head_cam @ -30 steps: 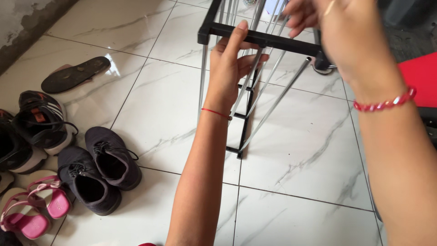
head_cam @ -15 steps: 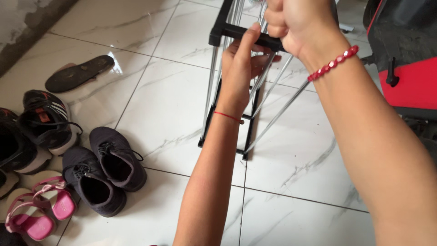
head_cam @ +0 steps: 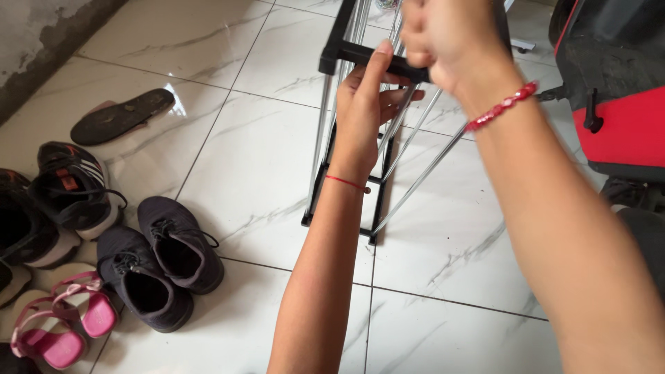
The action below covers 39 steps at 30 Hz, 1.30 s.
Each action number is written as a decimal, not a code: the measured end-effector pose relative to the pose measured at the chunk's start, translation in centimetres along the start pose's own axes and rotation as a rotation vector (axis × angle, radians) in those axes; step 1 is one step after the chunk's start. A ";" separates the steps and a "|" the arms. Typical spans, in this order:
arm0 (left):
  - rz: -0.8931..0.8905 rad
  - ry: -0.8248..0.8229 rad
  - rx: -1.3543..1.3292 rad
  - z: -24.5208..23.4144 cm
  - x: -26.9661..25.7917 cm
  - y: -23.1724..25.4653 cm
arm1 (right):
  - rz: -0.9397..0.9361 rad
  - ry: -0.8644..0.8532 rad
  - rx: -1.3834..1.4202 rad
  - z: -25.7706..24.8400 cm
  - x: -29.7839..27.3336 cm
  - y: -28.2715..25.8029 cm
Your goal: The person assembles a black metal shoe rack by hand, inserting vertical rods into the frame and securing horizontal bars. The person repeatedly adjusts and aligns the components to ensure stability.
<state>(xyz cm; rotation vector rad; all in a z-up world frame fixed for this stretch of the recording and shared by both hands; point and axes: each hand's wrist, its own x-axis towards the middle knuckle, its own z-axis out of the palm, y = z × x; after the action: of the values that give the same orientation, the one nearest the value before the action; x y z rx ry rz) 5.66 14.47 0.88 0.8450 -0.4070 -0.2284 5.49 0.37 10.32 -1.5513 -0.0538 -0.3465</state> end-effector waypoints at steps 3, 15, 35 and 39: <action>0.032 -0.032 0.012 -0.7 -0.8 -0.9 | -0.025 -0.022 -0.041 2.3 -0.4 -0.2; 0.198 0.044 0.253 -1.3 -4.2 -7.4 | -0.209 -0.099 -0.353 -0.3 -2.5 -1.8; 0.665 0.269 0.932 -2.7 -5.5 -7.0 | -0.604 -0.124 -1.111 -6.8 -8.8 -0.8; 0.544 0.294 0.848 -3.8 -4.9 -6.0 | -0.401 -0.071 -1.174 -4.1 -8.9 -1.3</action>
<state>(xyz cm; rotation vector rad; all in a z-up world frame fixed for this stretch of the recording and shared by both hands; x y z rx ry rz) 2.72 14.84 -7.19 1.5283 -0.4413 0.6147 -4.08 -1.99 9.24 -2.7254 -0.2524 -0.7105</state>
